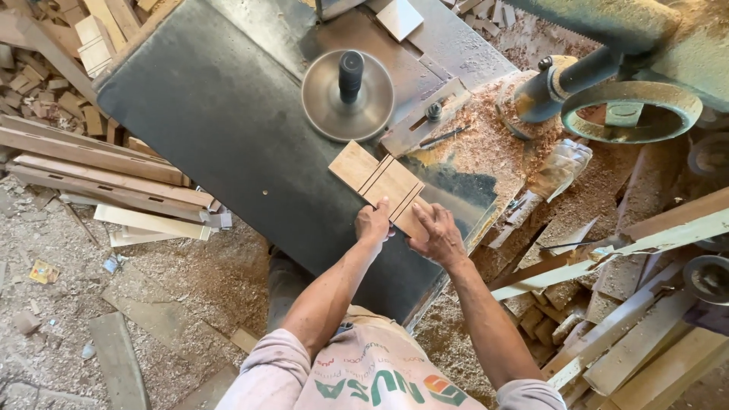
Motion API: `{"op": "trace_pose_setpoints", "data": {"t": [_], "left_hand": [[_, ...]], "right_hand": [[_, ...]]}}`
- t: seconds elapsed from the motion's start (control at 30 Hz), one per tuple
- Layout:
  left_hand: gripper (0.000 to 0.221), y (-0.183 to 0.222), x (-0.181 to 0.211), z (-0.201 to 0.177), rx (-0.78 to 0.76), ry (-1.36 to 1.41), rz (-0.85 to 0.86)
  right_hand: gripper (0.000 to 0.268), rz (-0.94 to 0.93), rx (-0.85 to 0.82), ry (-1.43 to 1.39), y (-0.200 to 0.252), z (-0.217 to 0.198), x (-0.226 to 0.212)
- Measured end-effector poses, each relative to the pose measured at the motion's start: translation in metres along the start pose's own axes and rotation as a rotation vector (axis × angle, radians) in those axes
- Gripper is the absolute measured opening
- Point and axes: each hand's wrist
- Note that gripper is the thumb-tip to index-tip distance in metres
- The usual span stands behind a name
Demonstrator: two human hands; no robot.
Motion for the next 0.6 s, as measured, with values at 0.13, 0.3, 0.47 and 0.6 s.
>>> {"op": "trace_pose_setpoints", "data": {"t": [0.13,0.3,0.47,0.6], "left_hand": [[0.051,-0.006,-0.001,-0.003,0.005,-0.016,0.018],[0.052,-0.012,-0.006,-0.002,0.029,-0.07,0.029],[0.057,-0.008,-0.002,-0.002,0.057,-0.107,0.035],[0.058,0.001,0.007,-0.012,0.09,-0.149,0.045]], "right_hand": [[0.088,0.0,0.003,0.066,0.0,0.004,-0.005],[0.088,0.013,0.003,0.075,0.0,0.005,-0.009],[0.088,-0.007,-0.008,0.05,-0.008,0.003,-0.008],[0.091,-0.02,-0.006,0.075,-0.013,0.007,-0.016]]}}
Point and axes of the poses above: each hand's wrist, its own y-axis away from the middle knuckle, its own z-axis out of the palm, x = y × z, and after that the axes turned 2 degrees about y, right-handed
